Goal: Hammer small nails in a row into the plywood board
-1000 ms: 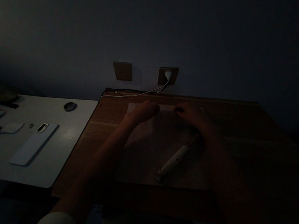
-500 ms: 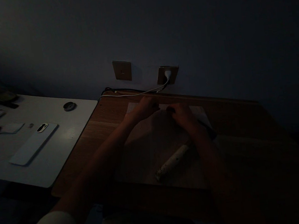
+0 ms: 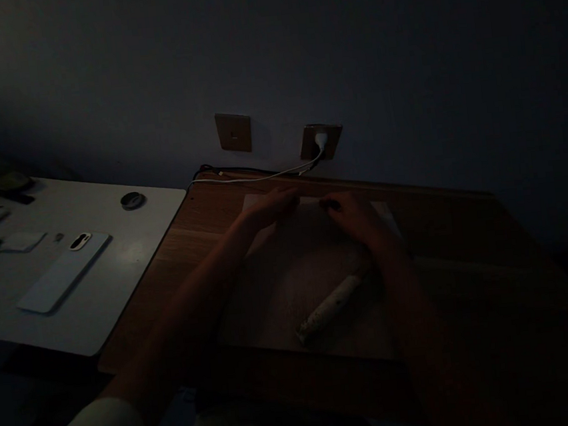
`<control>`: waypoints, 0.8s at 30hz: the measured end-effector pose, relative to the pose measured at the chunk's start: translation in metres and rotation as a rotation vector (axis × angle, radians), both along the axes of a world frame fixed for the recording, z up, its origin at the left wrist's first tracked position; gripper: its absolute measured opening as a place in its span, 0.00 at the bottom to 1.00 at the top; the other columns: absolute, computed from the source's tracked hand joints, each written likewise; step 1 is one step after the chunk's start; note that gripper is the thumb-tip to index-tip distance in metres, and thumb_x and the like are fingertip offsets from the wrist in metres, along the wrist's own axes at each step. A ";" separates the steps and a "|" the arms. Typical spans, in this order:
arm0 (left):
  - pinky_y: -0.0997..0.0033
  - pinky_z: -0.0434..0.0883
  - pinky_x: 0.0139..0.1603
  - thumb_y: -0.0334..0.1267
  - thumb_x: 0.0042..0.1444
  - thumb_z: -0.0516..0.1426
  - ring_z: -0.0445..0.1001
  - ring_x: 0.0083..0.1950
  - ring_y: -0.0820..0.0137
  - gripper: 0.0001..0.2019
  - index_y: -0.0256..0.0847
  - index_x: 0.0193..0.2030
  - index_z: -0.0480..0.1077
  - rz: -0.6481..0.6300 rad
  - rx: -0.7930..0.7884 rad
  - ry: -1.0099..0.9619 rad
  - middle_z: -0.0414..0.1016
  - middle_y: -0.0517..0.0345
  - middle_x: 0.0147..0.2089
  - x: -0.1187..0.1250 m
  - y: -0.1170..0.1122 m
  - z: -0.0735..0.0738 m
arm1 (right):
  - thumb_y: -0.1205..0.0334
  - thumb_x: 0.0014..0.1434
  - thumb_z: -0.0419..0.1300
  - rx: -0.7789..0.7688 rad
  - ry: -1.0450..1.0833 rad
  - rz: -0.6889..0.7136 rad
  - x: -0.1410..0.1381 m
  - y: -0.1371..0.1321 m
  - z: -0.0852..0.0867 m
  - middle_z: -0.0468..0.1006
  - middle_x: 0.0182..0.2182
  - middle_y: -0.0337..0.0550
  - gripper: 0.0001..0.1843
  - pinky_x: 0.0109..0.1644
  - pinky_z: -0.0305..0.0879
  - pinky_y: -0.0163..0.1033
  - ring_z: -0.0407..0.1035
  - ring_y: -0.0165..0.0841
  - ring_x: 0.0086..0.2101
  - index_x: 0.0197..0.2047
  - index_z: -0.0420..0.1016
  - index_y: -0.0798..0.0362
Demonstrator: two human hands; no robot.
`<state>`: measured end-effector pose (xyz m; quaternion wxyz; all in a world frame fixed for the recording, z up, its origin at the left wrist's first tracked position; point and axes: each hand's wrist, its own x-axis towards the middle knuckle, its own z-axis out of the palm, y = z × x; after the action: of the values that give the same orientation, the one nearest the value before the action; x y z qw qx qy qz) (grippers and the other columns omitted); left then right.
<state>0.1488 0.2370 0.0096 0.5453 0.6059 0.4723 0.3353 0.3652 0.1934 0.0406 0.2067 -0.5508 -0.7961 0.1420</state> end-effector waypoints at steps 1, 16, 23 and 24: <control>0.71 0.70 0.36 0.41 0.61 0.62 0.74 0.34 0.70 0.08 0.39 0.35 0.76 0.000 0.030 0.081 0.75 0.58 0.33 0.004 -0.002 0.003 | 0.73 0.62 0.61 0.003 0.031 -0.003 0.002 0.000 0.000 0.89 0.47 0.49 0.16 0.59 0.74 0.48 0.82 0.43 0.49 0.46 0.88 0.51; 0.66 0.74 0.49 0.32 0.63 0.59 0.82 0.48 0.60 0.14 0.37 0.52 0.82 -0.194 0.473 0.798 0.84 0.46 0.47 0.018 -0.025 0.023 | 0.69 0.60 0.63 -0.032 0.187 -0.047 0.012 0.002 0.002 0.88 0.45 0.49 0.10 0.58 0.76 0.52 0.82 0.44 0.47 0.41 0.86 0.50; 0.71 0.64 0.33 0.35 0.63 0.58 0.67 0.30 0.70 0.13 0.41 0.25 0.67 0.030 0.254 0.368 0.67 0.59 0.27 0.028 -0.023 0.021 | 0.68 0.59 0.64 -0.017 0.248 -0.025 0.012 -0.003 0.014 0.88 0.41 0.46 0.08 0.54 0.76 0.50 0.82 0.42 0.44 0.39 0.85 0.50; 0.72 0.60 0.29 0.36 0.65 0.55 0.62 0.27 0.72 0.16 0.42 0.24 0.63 0.036 0.125 0.190 0.61 0.61 0.24 0.030 -0.023 0.022 | 0.67 0.59 0.64 -0.006 0.263 -0.025 0.012 -0.004 0.016 0.88 0.41 0.45 0.08 0.54 0.77 0.49 0.82 0.42 0.43 0.39 0.85 0.50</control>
<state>0.1787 0.2135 0.0314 0.4531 0.6594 0.5106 0.3149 0.3768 0.1898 0.0564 0.3094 -0.5379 -0.7547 0.2130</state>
